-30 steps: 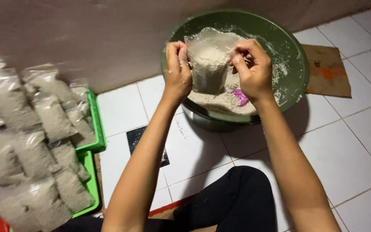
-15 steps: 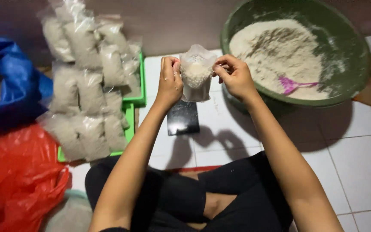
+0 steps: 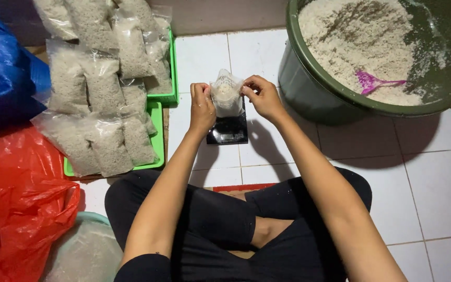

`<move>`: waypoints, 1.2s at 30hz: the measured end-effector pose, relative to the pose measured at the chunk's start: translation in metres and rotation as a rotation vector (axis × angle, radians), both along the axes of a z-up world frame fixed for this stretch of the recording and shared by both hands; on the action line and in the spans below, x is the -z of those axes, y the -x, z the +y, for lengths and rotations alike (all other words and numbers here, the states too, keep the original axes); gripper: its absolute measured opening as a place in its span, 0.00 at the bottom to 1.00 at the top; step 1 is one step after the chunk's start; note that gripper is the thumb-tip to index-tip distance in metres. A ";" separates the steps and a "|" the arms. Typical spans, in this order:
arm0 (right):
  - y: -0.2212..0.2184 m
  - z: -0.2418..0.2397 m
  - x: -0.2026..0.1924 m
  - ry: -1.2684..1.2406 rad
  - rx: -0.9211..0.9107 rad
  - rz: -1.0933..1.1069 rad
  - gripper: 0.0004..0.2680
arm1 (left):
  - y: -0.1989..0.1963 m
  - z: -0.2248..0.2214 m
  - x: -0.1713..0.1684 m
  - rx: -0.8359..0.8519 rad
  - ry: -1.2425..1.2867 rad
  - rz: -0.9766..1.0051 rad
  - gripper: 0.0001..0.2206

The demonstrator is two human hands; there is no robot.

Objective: Packaging a white powdery substance into small plastic bags, weighing them on a digital scale, and organizing them in trays.

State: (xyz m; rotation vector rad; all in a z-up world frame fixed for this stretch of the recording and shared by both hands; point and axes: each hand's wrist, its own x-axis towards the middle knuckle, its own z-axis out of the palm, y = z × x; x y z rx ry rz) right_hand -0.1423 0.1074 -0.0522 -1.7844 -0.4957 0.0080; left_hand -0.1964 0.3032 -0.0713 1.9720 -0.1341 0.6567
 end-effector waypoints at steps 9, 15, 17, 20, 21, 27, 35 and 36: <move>0.012 -0.002 0.032 0.031 0.041 0.100 0.02 | 0.010 0.001 0.034 0.030 -0.005 0.087 0.07; 0.009 -0.009 0.027 0.128 0.055 0.081 0.05 | 0.016 0.002 0.011 0.121 0.152 0.198 0.08; 0.010 -0.008 0.024 0.137 0.057 0.094 0.06 | 0.018 0.002 0.009 0.111 0.162 0.211 0.07; 0.010 -0.008 0.024 0.149 0.064 0.108 0.06 | 0.018 0.002 0.016 0.108 0.167 0.212 0.06; 0.009 -0.008 0.025 0.151 0.069 0.108 0.04 | 0.018 0.003 0.019 0.116 0.159 0.198 0.06; 0.026 -0.010 0.020 0.211 0.069 0.108 0.05 | 0.030 0.006 0.020 0.134 0.131 0.184 0.04; 0.031 -0.006 0.019 0.222 0.074 0.099 0.08 | 0.033 0.005 0.020 0.114 0.153 0.228 0.07; 0.032 -0.005 0.017 0.220 0.073 0.098 0.08 | 0.032 0.005 0.022 0.107 0.154 0.234 0.08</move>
